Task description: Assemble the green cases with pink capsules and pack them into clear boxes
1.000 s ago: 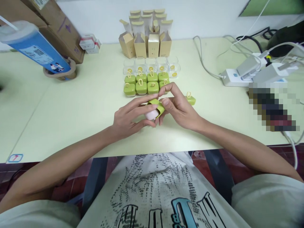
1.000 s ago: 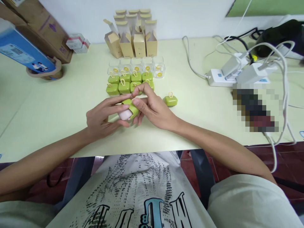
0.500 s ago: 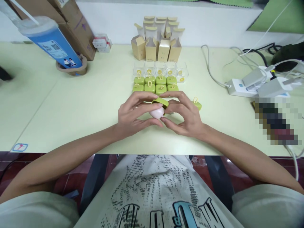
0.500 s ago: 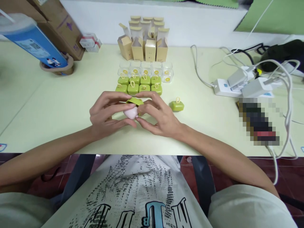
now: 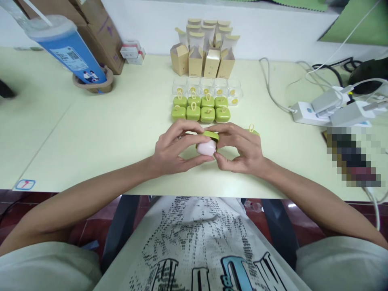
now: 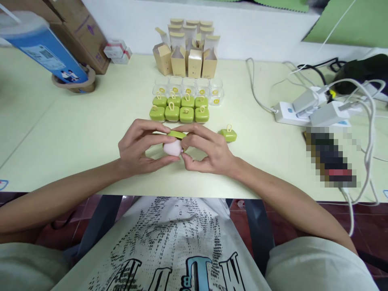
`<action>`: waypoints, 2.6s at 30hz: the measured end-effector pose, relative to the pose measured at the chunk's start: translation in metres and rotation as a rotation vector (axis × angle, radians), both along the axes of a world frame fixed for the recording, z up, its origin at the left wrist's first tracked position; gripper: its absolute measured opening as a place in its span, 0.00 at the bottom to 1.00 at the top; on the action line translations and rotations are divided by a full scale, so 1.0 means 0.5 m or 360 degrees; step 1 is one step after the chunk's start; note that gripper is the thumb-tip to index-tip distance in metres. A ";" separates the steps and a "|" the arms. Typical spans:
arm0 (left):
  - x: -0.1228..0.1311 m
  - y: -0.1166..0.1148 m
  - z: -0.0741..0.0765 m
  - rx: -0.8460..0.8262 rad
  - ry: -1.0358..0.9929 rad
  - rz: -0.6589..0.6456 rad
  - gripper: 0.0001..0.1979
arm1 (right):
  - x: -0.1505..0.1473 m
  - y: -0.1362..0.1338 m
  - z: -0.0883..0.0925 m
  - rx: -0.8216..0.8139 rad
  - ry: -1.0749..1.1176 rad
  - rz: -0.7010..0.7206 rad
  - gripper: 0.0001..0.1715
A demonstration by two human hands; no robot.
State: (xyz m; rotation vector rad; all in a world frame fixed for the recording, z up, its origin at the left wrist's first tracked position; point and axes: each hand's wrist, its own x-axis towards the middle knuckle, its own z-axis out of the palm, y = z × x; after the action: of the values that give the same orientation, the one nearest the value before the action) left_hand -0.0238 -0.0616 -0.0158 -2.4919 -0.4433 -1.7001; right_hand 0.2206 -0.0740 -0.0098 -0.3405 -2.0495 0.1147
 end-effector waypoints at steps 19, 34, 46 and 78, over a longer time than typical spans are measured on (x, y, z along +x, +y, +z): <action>0.008 0.007 0.016 0.0113 0.0050 -0.0039 0.18 | -0.006 -0.012 0.015 -0.0092 0.0122 -0.0096 0.10; 0.025 0.001 0.008 0.0099 0.0048 0.0046 0.12 | -0.006 -0.011 0.004 -0.0274 0.0018 -0.0099 0.08; 0.023 0.009 0.008 0.0123 0.0079 0.0128 0.11 | -0.012 -0.014 -0.002 -0.0329 0.0054 -0.0135 0.07; 0.024 -0.003 0.000 -0.0006 0.0024 0.0051 0.16 | -0.022 -0.019 -0.004 -0.0163 0.0238 -0.0187 0.12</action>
State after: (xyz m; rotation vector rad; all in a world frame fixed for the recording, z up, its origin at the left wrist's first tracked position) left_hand -0.0116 -0.0632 -0.0159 -2.4847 -0.4833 -1.6692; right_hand 0.2098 -0.0834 -0.0120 -0.5004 -1.8754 0.1685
